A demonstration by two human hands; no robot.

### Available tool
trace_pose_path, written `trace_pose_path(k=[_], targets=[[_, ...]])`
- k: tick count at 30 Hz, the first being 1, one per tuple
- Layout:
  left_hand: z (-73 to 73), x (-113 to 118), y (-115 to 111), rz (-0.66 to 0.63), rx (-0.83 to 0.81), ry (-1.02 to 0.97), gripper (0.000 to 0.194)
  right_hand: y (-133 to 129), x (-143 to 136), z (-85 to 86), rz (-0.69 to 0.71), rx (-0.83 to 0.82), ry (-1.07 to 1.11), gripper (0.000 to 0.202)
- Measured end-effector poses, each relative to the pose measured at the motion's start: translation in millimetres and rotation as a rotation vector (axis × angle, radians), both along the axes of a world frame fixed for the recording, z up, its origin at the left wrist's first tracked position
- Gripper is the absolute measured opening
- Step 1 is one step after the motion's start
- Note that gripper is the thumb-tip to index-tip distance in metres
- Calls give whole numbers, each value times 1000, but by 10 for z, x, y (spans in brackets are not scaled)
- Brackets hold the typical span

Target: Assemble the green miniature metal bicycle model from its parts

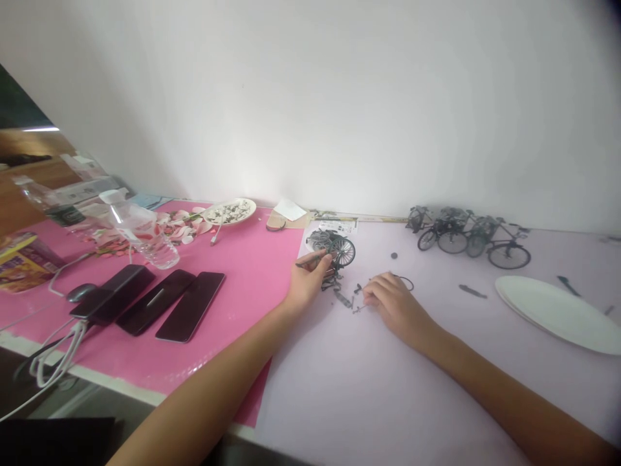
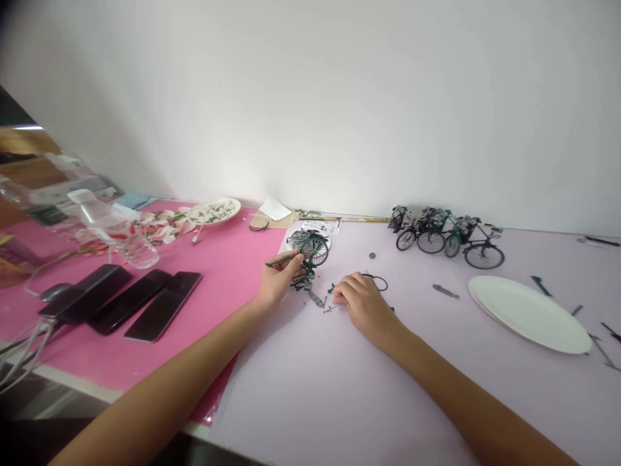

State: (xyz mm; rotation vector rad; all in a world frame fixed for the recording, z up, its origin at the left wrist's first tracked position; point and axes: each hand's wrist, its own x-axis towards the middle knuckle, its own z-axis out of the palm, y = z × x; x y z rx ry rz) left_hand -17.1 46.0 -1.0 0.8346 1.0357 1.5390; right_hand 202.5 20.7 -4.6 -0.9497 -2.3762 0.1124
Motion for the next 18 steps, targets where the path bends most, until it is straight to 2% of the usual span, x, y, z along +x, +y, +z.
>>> trace_pose_path(k=[3, 6, 9, 13, 18], targets=[[-15, 7, 7, 6, -9, -3, 50, -16, 7, 13, -4, -54, 70, 23], [-34, 11, 8, 4, 4, 3, 51, -62, 3, 34, 6, -113, 225, 24], [-46, 20, -3, -7, 19, 23, 51, -114, -23, 39, -45, -154, 401, 29], [-39, 44, -29, -29, 23, 31, 51, -149, -78, 29, -166, -333, 620, 35], [-39, 68, -78, -75, 36, 53, 51, -128, -132, 20, -143, -569, 941, 37]])
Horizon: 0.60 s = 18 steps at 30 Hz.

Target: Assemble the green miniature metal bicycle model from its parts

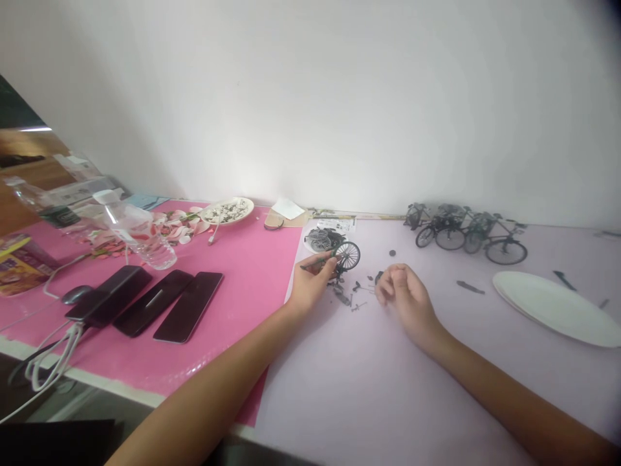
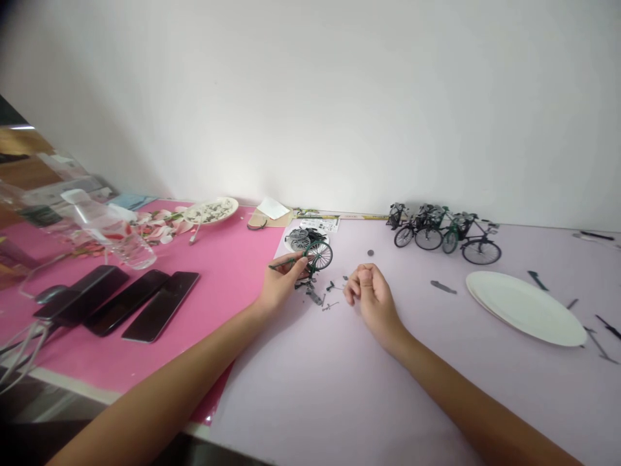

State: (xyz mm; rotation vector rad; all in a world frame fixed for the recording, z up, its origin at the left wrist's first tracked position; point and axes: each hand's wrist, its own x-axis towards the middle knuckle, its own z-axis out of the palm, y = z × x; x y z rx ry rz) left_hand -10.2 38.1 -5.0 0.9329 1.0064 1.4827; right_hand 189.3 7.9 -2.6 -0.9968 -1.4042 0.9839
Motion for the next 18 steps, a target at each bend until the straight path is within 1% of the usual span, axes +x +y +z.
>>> trace_pose_path(k=[2, 4, 6, 9, 11, 13, 15, 18], targets=[[-2, 10, -25, -13, -5, 3, 51, 5, -8, -14, 29, -46, 43, 37], [8, 23, -50, -19, -14, 10, 50, -1, -9, -34, 42, -26, 23, 34], [30, 38, -74, -29, -11, 18, 48, -21, -10, -52, 9, 46, -62, 31], [63, 59, -105, -36, 2, 21, 45, -61, -23, -68, -102, 171, -197, 25], [69, 72, -127, -42, 16, 30, 44, -81, -37, -74, -149, 232, -209, 17], [61, 87, -155, -54, 38, 57, 42, -87, -47, -80, -163, 277, -180, 12], [49, 107, -192, -62, 63, 104, 40, -83, -51, -85, -180, 314, -153, 15], [41, 140, -250, -79, 98, 164, 38, -80, -49, -89, -231, 345, -152, 24]])
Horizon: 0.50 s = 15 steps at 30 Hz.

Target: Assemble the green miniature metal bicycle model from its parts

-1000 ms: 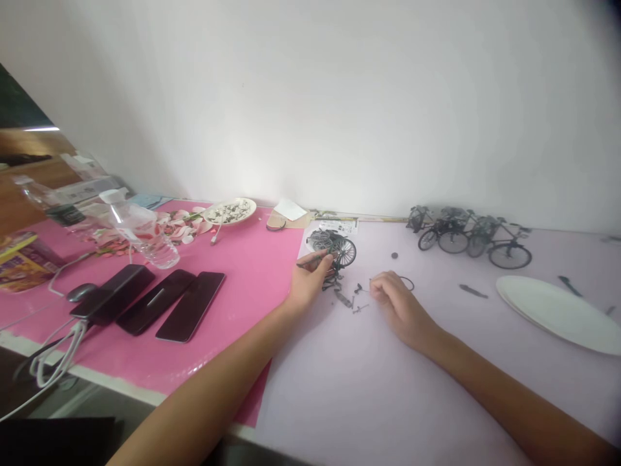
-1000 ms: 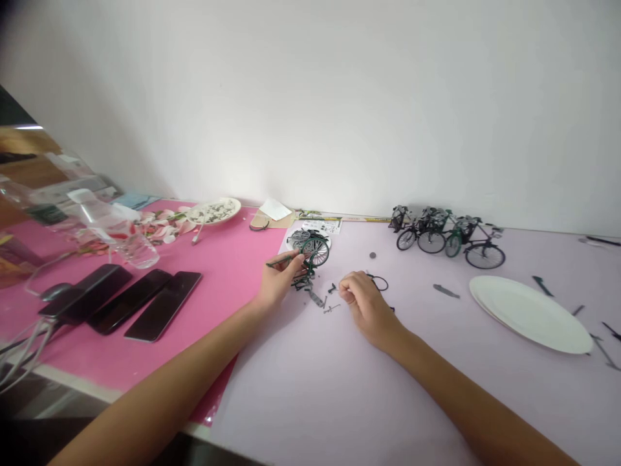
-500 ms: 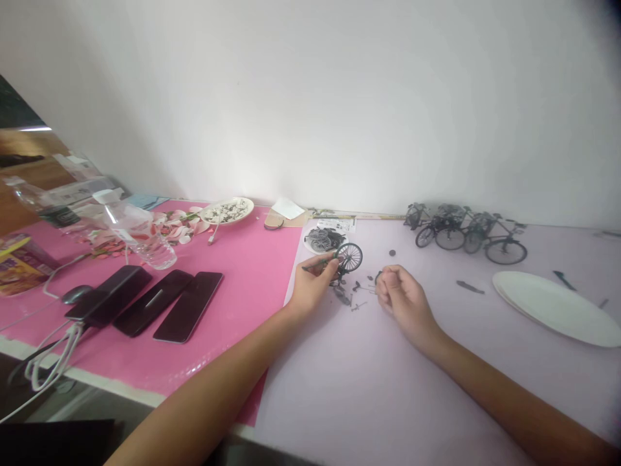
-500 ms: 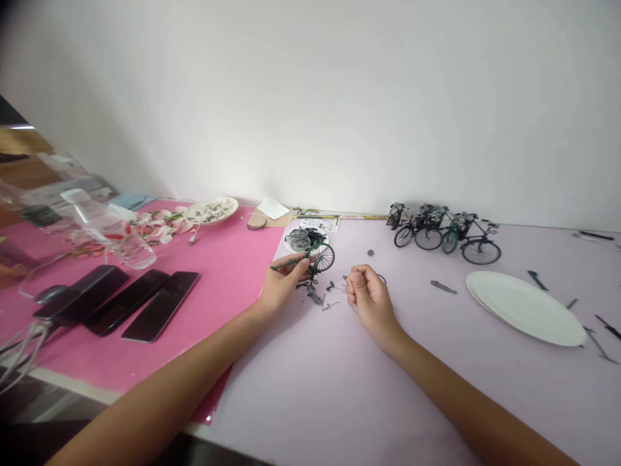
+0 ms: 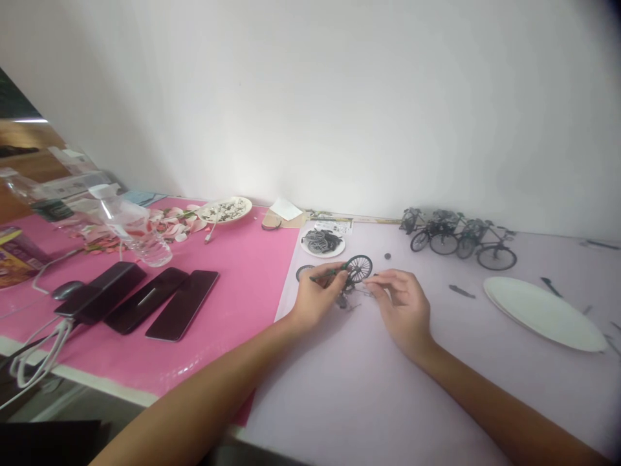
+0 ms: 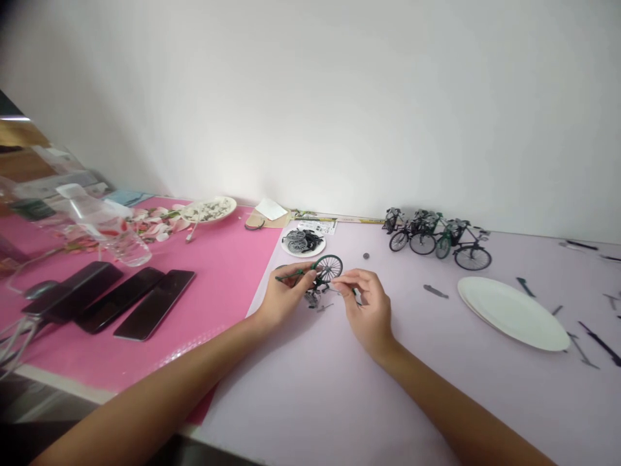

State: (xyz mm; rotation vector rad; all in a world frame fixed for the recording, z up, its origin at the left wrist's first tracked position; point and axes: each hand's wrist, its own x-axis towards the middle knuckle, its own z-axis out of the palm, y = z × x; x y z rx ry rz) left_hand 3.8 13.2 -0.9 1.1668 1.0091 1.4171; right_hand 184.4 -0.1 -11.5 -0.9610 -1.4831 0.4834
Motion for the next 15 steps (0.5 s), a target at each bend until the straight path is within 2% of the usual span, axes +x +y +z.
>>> trace_pose_path(k=[4, 9, 15], targets=[[8, 24, -31, -41, -49, -33, 42, -39, -11, 3, -33, 50, -45, 29], [24, 14, -31, -87, -153, -94, 47, -73, -13, 24, -62, 227, -239, 18], [29, 25, -94, -166, -131, -26, 45, 0, 50, 65, -86, 370, -346, 22]])
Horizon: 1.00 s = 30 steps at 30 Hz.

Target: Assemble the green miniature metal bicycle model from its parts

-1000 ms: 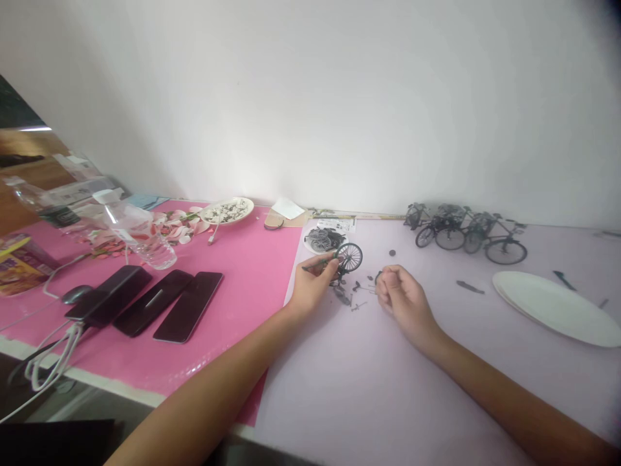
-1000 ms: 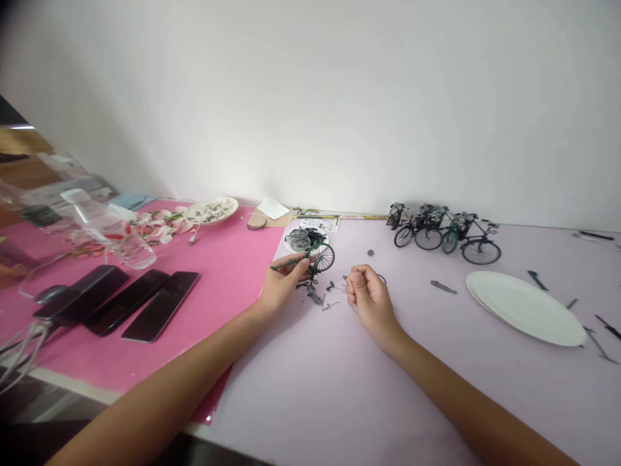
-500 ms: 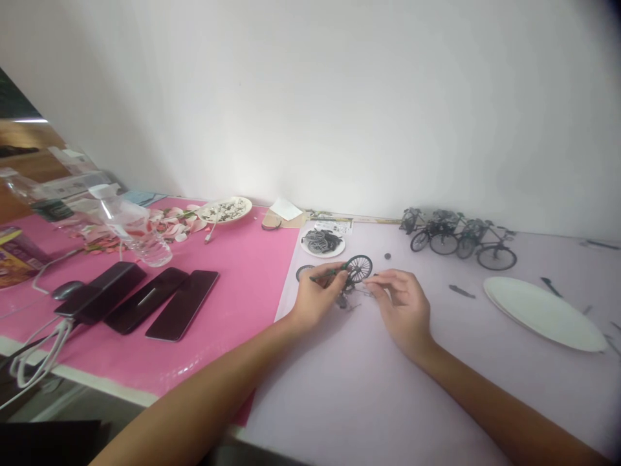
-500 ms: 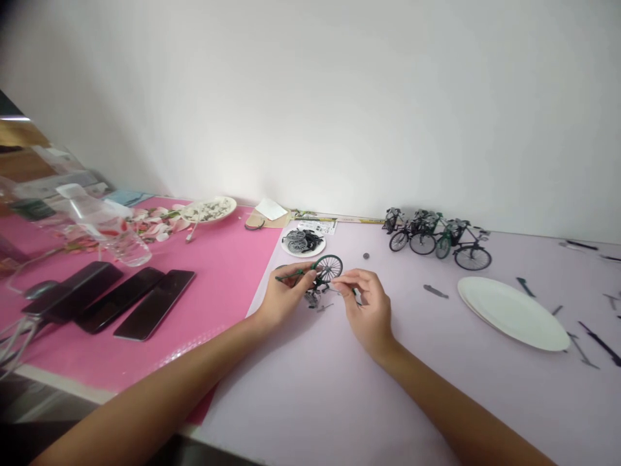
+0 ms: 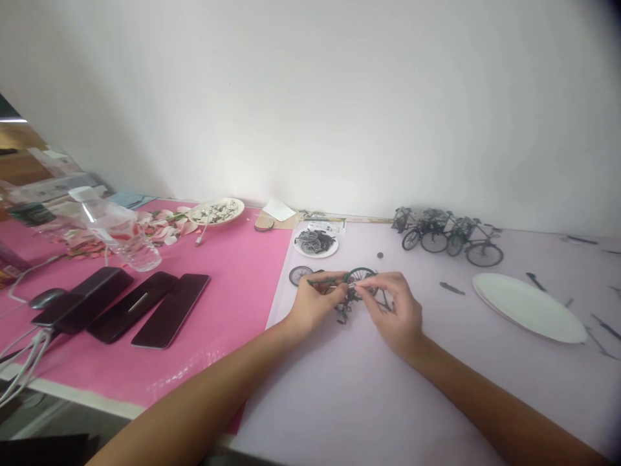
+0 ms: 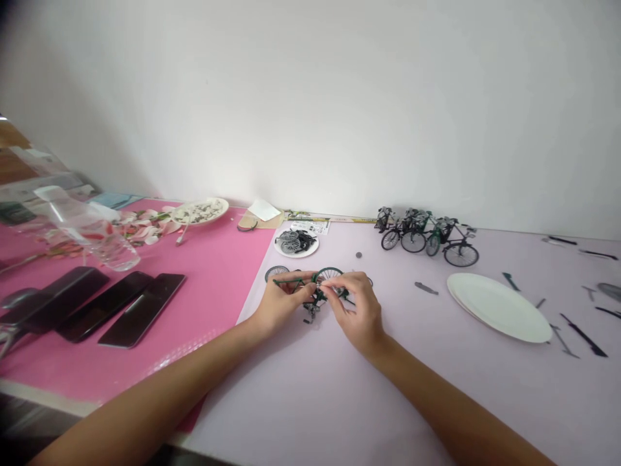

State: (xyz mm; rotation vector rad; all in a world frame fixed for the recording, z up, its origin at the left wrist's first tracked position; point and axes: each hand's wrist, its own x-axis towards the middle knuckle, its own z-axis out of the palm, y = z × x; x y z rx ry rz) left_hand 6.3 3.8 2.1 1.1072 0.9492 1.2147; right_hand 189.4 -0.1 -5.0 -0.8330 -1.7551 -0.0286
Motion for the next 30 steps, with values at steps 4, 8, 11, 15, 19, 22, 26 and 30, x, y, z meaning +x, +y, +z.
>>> trace_pose_path(k=[4, 8, 11, 15, 19, 22, 26, 30], targets=[[9, 24, -44, -10, 56, 27, 38, 41, 20, -8, 18, 26, -24, 28], [27, 41, -72, -5, 44, 45, 36, 65, 33, -47, 56, 24, -18, 39], [28, 46, -78, -3, 40, 46, 35, 73, 39, -75, 78, 13, -3, 42], [20, 47, -77, -1, 58, 40, 37, 65, 34, -85, 74, -12, 27, 39], [24, 46, -82, -9, 63, 53, 36, 52, 24, -71, 72, -14, 24, 39], [28, 47, -86, -1, 59, 62, 36, 48, 19, -55, 74, -7, 8, 40], [23, 50, -89, -1, 60, 53, 35, 50, 15, -32, 85, 10, 1, 41], [25, 46, -93, -4, 68, 45, 36, 48, 13, -18, 79, 20, -13, 38]])
